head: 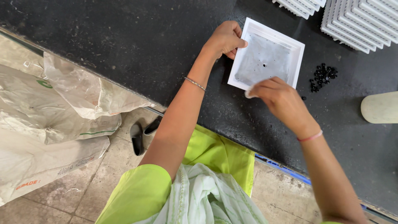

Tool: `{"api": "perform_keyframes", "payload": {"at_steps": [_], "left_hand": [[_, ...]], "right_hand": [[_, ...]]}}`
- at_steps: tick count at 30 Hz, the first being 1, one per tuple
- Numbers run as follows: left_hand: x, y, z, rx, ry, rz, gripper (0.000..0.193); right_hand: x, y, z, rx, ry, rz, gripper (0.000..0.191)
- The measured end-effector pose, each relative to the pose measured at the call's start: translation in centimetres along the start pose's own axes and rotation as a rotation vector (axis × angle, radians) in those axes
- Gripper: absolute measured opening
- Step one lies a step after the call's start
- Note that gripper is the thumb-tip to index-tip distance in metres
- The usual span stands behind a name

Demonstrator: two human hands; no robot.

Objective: The person picks up square white plastic panels from a stack on the workbench, slides each into a clear plastic bag, and sets the wrapped panel aside. They also handle small black components on the table and wipe a panel surface with a white cloth.

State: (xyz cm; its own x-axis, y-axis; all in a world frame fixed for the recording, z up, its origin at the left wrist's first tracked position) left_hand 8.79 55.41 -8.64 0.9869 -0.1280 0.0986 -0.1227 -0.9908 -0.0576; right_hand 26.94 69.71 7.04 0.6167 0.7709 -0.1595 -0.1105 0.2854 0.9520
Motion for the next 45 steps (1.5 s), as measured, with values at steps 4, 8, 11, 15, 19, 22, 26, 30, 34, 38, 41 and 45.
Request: {"api": "perform_keyframes", "payload": {"at_steps": [4, 8, 11, 15, 19, 22, 26, 30, 34, 38, 41, 45], "left_hand": [[-0.2, -0.4, -0.2, -0.077, -0.020, -0.009, 0.024], [0.0, -1.0, -0.2, -0.046, -0.002, 0.032, 0.025], [0.3, -1.0, -0.2, -0.040, -0.009, 0.050, 0.026], [0.1, -1.0, -0.4, -0.024, -0.029, 0.050, 0.025], [-0.2, -1.1, -0.6, -0.042, -0.026, 0.036, 0.025], [-0.2, -1.2, -0.7, -0.095, -0.026, 0.024, 0.025], [0.0, -1.2, -0.9, -0.078, -0.032, 0.021, 0.024], [0.0, -1.1, -1.0, -0.053, -0.050, 0.035, 0.025], [-0.3, -1.0, -1.0, -0.092, -0.046, 0.014, 0.025], [-0.4, -1.2, -1.0, -0.082, -0.024, 0.034, 0.026], [-0.7, -1.3, -1.0, -0.049, -0.017, 0.053, 0.026], [-1.3, -1.3, -0.5, -0.022, 0.000, 0.070, 0.027]], "right_hand": [[1.3, 0.5, -0.3, 0.018, -0.008, -0.031, 0.024], [-0.2, -1.1, 0.3, -0.058, 0.076, -0.125, 0.027], [-0.7, -1.7, 0.2, -0.108, 0.084, -0.118, 0.027], [0.9, 0.0, -1.1, -0.048, 0.038, -0.069, 0.028], [1.5, 0.9, -1.7, -0.025, 0.008, -0.060, 0.029], [0.1, -0.3, -0.8, -0.036, 0.057, -0.075, 0.032], [-1.7, -1.8, -0.4, -0.094, 0.096, -0.048, 0.028], [0.5, -0.2, -1.7, -0.032, 0.052, -0.059, 0.030], [3.4, 1.5, -3.4, 0.014, -0.045, -0.041, 0.029], [2.7, 1.0, -2.9, 0.045, -0.016, -0.084, 0.028], [0.4, -0.8, -1.3, -0.086, 0.044, -0.181, 0.025], [-3.6, -2.4, -1.3, -0.178, 0.001, -0.272, 0.017]]}}
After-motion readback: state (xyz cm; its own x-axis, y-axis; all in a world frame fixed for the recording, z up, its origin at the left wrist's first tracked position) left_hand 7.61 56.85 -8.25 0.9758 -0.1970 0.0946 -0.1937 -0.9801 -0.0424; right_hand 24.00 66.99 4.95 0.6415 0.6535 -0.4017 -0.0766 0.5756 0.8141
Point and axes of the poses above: each hand's wrist, its own x-axis away from the middle knuckle, its own y-axis out of the back of the hand, z = x × y, the point moved 7 cm from there along -x, towards the middle knuckle
